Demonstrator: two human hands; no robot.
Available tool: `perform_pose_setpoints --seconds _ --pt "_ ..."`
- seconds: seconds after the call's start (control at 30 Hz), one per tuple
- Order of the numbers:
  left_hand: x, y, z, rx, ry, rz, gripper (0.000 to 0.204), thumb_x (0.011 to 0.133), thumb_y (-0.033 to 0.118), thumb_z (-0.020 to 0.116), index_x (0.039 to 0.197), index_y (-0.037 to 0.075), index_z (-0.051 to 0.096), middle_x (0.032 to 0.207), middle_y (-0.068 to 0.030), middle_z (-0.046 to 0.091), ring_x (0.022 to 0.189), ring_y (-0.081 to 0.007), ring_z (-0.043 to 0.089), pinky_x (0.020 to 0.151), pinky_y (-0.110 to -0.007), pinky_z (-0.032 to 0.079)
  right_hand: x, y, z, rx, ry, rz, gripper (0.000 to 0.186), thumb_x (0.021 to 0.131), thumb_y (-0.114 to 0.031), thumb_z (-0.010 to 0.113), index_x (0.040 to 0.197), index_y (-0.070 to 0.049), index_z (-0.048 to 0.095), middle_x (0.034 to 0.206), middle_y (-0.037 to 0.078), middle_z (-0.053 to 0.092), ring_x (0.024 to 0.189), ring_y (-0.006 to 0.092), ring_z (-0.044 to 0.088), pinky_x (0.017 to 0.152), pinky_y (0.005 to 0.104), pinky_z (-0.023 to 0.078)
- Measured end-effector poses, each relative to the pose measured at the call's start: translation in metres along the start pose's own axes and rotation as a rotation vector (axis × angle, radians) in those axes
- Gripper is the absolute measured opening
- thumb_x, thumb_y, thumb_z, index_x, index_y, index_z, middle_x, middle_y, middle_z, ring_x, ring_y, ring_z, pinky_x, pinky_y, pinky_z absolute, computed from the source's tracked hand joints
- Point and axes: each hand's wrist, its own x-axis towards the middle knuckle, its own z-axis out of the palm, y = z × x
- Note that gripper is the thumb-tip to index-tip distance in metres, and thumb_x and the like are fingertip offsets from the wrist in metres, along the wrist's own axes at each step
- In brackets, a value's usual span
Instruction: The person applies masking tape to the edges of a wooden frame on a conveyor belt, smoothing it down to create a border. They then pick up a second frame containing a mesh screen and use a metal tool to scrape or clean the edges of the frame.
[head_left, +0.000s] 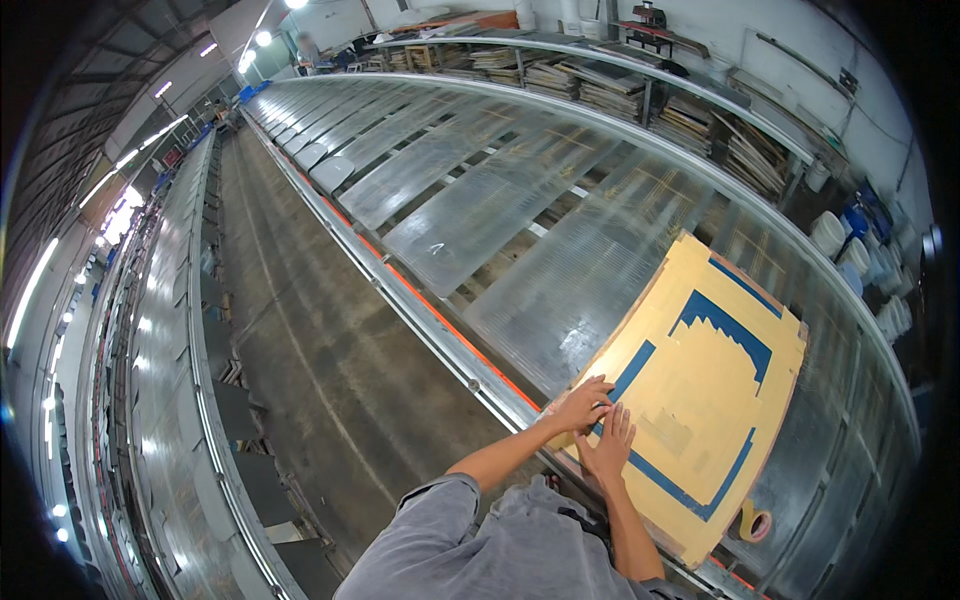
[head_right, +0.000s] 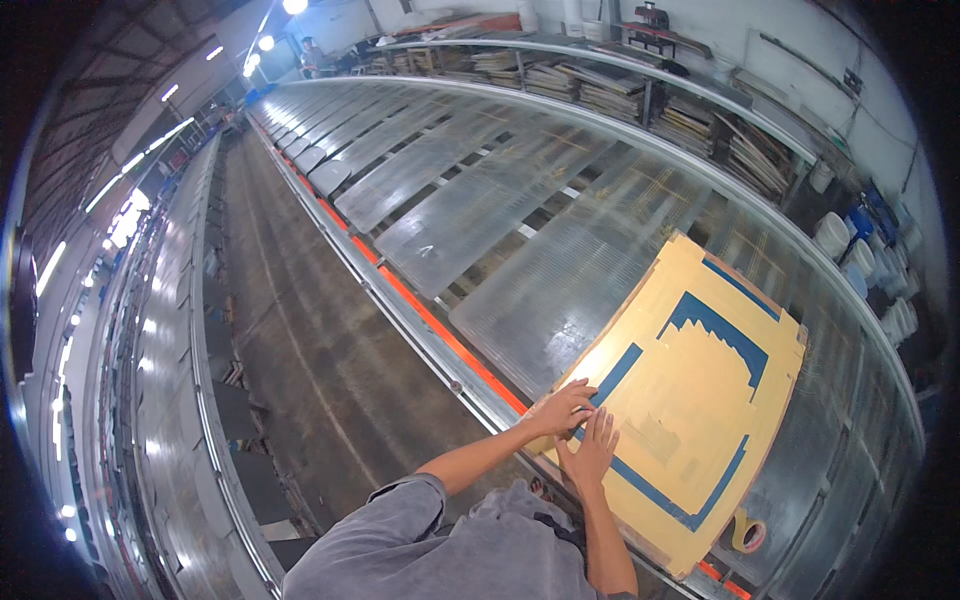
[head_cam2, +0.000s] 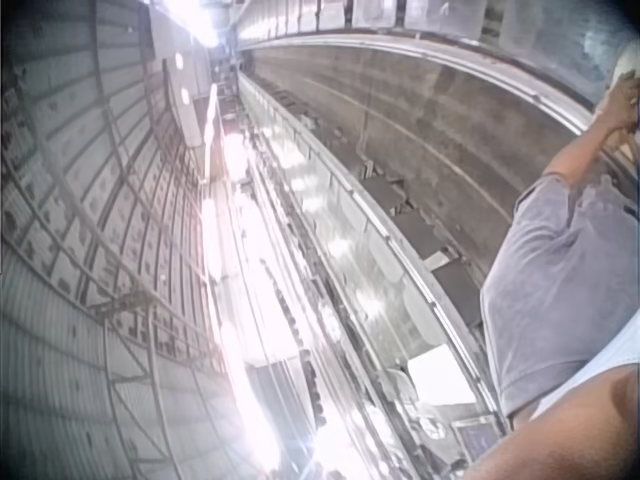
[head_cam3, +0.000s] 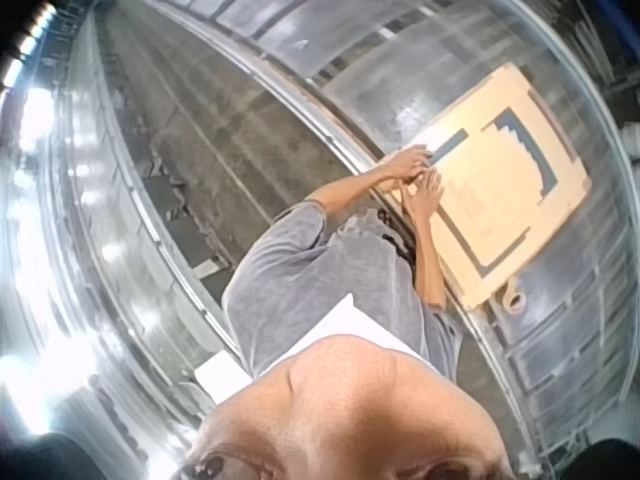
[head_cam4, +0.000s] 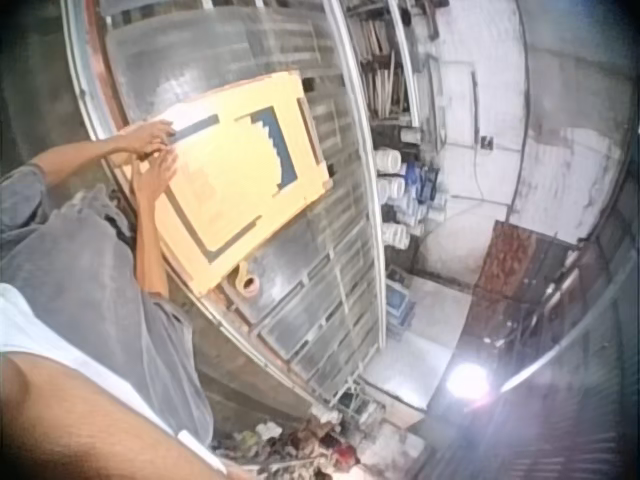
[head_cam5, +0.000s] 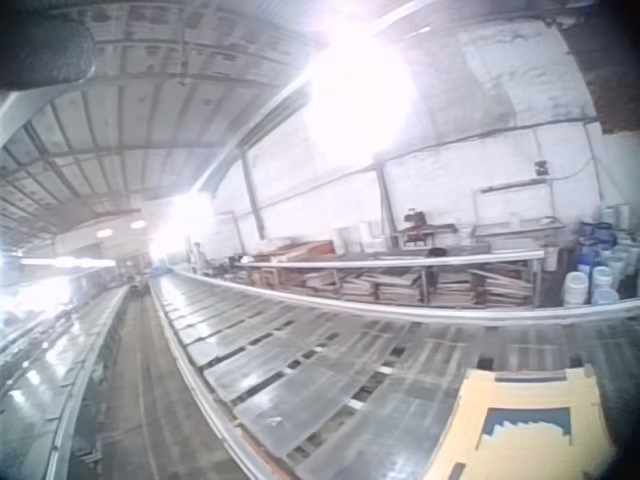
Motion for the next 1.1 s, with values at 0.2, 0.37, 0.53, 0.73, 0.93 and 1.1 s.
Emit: perform_pose_setpoints --seconds 0.2,0.37,0.53,0.73,0.93,1.1 --pt "0.001 -0.001 -0.001 0.017 -0.017 0.010 0.011 0.089 0.013 0.073 0.094 0.003 0.073 0.140 -0.0156 0.063 0.146 -0.0397 0.041 0.119 -0.049 0.036 -0.001 0.001 0.001 0.006 -0.008 0.005 0.102 0.089 -0.062 0.064 0.159 0.004 0.030 0.168 0.022 0.025 0.158 0.0363 0.017 0.127 0.0540 0.009" --pt "0.000 -0.019 0.026 0.144 0.175 0.134 0.013 0.095 0.010 0.061 0.100 0.000 0.068 0.128 -0.0210 0.062 0.133 -0.0427 0.050 0.114 -0.052 0.037 0.000 -0.001 0.002 -0.001 -0.038 0.000 0.108 0.082 -0.059 0.071 0.160 0.000 0.028 0.168 0.023 0.023 0.158 0.0375 0.018 0.127 0.0555 0.011" --pt "-0.004 0.007 0.026 0.100 0.226 0.111 0.015 0.101 0.011 0.051 0.099 -0.002 0.060 0.115 -0.0220 0.058 0.113 -0.0422 0.054 0.106 -0.052 0.040 0.001 -0.002 -0.004 -0.076 -0.080 0.033 0.111 0.079 -0.055 0.074 0.162 -0.001 0.024 0.169 0.018 0.025 0.158 0.0331 0.019 0.128 0.0517 0.013" --pt "0.006 0.016 -0.019 0.112 0.773 -0.161 0.022 0.106 0.015 0.049 0.112 -0.004 0.057 0.117 -0.0232 0.058 0.110 -0.0381 0.058 0.099 -0.045 0.044 -0.006 -0.007 -0.006 -0.108 0.015 0.042 0.099 0.093 -0.066 0.053 0.163 -0.003 0.023 0.170 0.015 0.023 0.159 0.0297 0.017 0.128 0.0499 0.011" --pt "-0.041 -0.029 -0.016 0.000 0.520 -0.454 0.057 0.106 0.033 0.056 0.146 -0.005 0.042 0.114 -0.0239 0.063 0.104 -0.0382 0.062 0.095 -0.046 0.048 -0.011 -0.011 -0.011 -0.117 0.117 -0.022 0.082 0.099 -0.059 0.049 0.160 -0.007 0.033 0.167 0.018 0.029 0.156 0.0337 0.022 0.126 0.0538 0.015" --pt "-0.046 0.019 -0.001 0.211 0.336 -0.602 0.073 0.103 0.049 0.056 0.150 -0.004 0.037 0.131 -0.0376 0.059 0.118 -0.0485 0.061 0.093 -0.050 0.049 -0.011 -0.003 -0.006 -0.115 0.138 -0.015 0.075 0.102 -0.056 0.047 0.160 -0.010 0.035 0.166 0.019 0.030 0.156 0.0363 0.022 0.124 0.0565 0.016"
